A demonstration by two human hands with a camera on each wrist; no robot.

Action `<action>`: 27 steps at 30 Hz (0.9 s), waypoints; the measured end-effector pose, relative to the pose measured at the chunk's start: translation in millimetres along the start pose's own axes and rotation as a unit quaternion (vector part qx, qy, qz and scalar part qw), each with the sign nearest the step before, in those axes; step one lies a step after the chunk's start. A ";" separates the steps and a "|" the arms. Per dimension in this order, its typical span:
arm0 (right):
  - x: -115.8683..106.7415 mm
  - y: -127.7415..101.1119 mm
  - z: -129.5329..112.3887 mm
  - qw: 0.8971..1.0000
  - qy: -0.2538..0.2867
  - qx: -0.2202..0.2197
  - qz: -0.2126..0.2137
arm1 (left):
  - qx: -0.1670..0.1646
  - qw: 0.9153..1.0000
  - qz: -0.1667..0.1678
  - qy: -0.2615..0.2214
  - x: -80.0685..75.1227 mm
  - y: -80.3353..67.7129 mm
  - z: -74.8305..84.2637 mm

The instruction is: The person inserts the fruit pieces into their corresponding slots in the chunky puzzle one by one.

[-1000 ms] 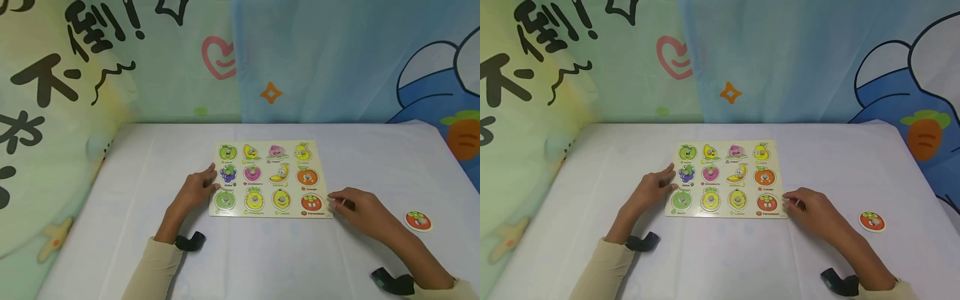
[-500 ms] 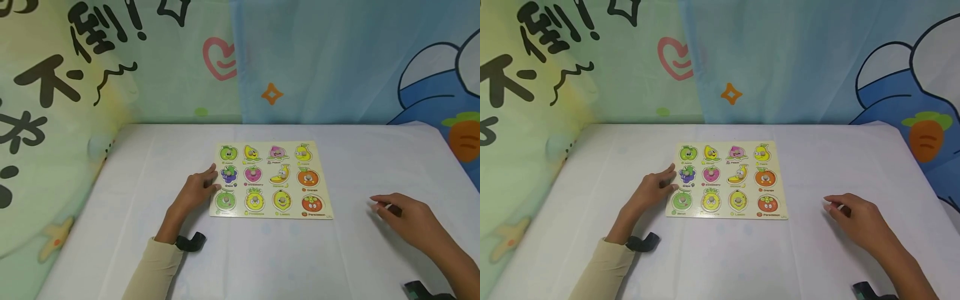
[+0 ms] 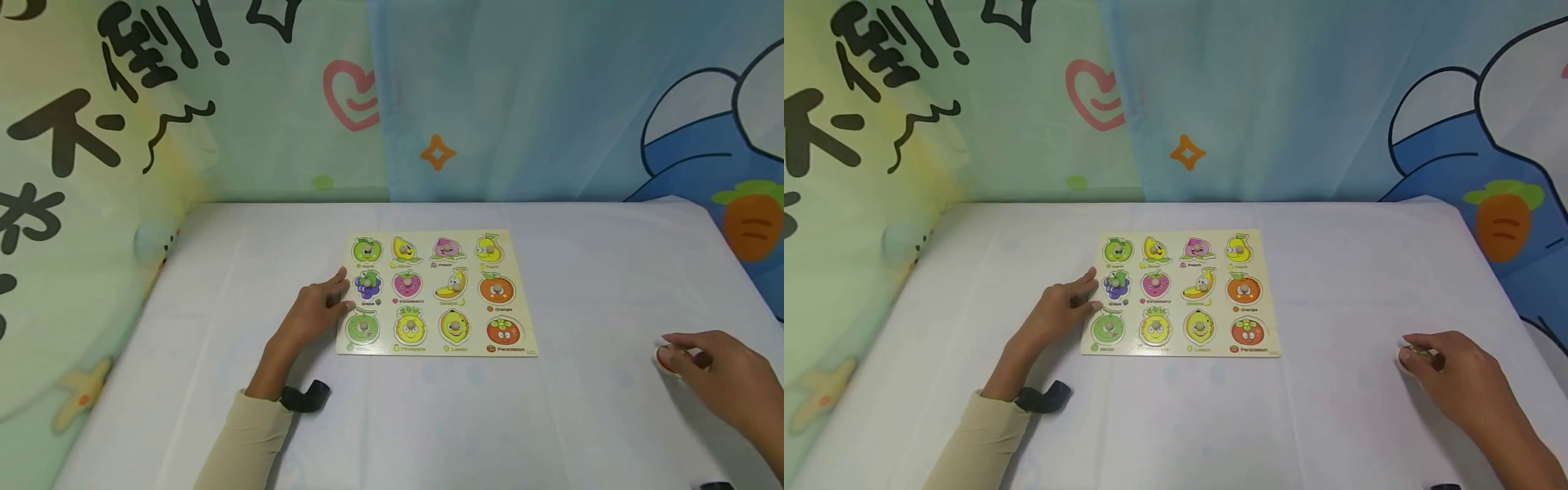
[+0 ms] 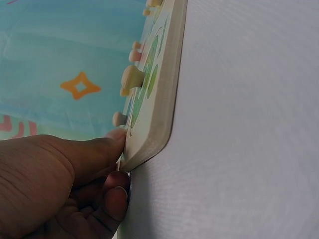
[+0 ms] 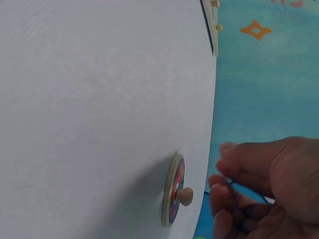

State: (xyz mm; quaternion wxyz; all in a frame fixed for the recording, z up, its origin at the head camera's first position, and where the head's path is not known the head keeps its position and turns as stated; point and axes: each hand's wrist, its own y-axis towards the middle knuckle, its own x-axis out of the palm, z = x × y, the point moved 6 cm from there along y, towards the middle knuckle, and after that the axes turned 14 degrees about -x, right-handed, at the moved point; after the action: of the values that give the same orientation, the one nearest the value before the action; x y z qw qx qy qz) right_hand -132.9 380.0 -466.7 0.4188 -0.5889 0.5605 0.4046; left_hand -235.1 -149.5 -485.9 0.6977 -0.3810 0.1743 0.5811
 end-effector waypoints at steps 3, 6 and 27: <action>4.5 -1.1 9.2 1.000 -0.007 0.019 -0.020 | 0.000 1.000 0.001 -0.001 0.1 -0.1 -0.5; 10.6 -1.8 17.2 0.998 -0.010 0.033 -0.044 | -0.001 1.000 0.002 0.000 0.2 -0.1 -0.7; 6.1 11.3 -42.2 0.999 0.017 -0.030 0.011 | 0.001 1.000 0.000 0.000 0.2 0.2 0.5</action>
State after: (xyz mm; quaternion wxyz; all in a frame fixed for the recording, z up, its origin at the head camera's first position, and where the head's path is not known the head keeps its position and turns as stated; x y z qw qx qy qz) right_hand -143.6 337.8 -459.3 0.3871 -0.6019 0.5611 0.4160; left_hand -235.3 -149.0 -485.8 0.6983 -0.3805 0.1750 0.5805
